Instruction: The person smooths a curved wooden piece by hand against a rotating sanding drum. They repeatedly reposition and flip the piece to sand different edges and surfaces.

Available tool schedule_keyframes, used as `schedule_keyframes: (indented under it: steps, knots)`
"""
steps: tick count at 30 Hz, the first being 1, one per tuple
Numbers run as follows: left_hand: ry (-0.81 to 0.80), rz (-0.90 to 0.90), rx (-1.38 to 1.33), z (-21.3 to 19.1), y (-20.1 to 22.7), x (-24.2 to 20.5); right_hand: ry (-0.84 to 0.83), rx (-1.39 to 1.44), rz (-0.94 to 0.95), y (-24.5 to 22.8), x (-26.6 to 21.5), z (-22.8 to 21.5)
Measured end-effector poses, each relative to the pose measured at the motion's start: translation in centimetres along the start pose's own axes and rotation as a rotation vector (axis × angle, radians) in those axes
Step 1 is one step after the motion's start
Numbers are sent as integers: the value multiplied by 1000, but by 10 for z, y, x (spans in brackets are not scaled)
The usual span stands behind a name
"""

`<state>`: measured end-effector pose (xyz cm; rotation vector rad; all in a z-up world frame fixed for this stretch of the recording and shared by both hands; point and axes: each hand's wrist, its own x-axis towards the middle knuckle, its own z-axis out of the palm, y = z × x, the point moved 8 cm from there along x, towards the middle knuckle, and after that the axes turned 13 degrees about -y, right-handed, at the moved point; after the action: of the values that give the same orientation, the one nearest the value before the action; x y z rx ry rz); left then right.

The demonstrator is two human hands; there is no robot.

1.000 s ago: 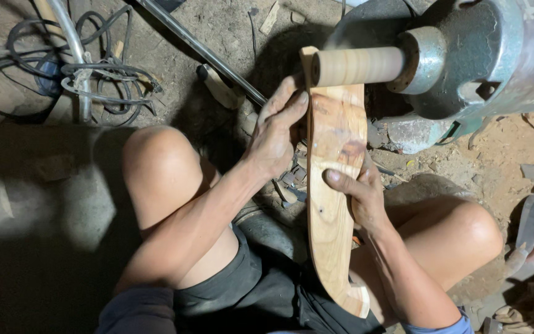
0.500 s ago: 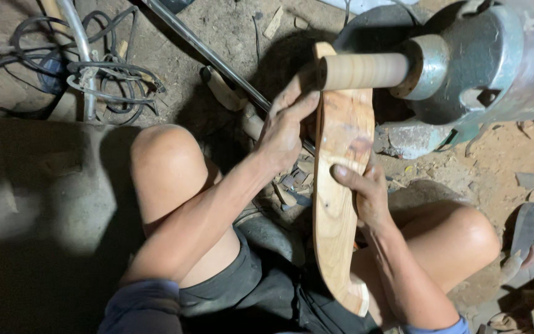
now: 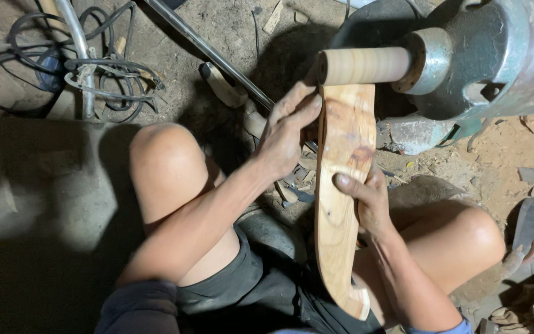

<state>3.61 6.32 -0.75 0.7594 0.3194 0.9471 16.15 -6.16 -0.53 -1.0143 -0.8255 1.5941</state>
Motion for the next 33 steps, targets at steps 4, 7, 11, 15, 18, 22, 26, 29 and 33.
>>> schedule_keyframes:
  steps: [4,7,11,15,18,22,26,29,33]
  knots:
    - [36,33,-52,-11,3,24,9,-21,-18,-8,22,-3]
    - [19,15,-53,-8,2,21,23,10,-18,-8,19,-4]
    - [-39,5,-13,2,4,0,20,-9,-6,1,-3,-2]
    - [-6,-130,-154,10,-5,-22,2,3,33,11,-22,0]
    - [45,-184,-244,10,-5,-24,21,-22,47,12,-21,2]
    - [-2,-98,-297,5,1,-19,-7,7,82,5,-3,5]
    - [169,-87,-233,-20,-1,-1,-33,7,95,-12,18,11]
    - [279,-70,-237,-37,-7,12,-43,7,88,-21,33,12]
    - [264,-45,-189,-40,-7,11,-28,28,117,-17,31,12]
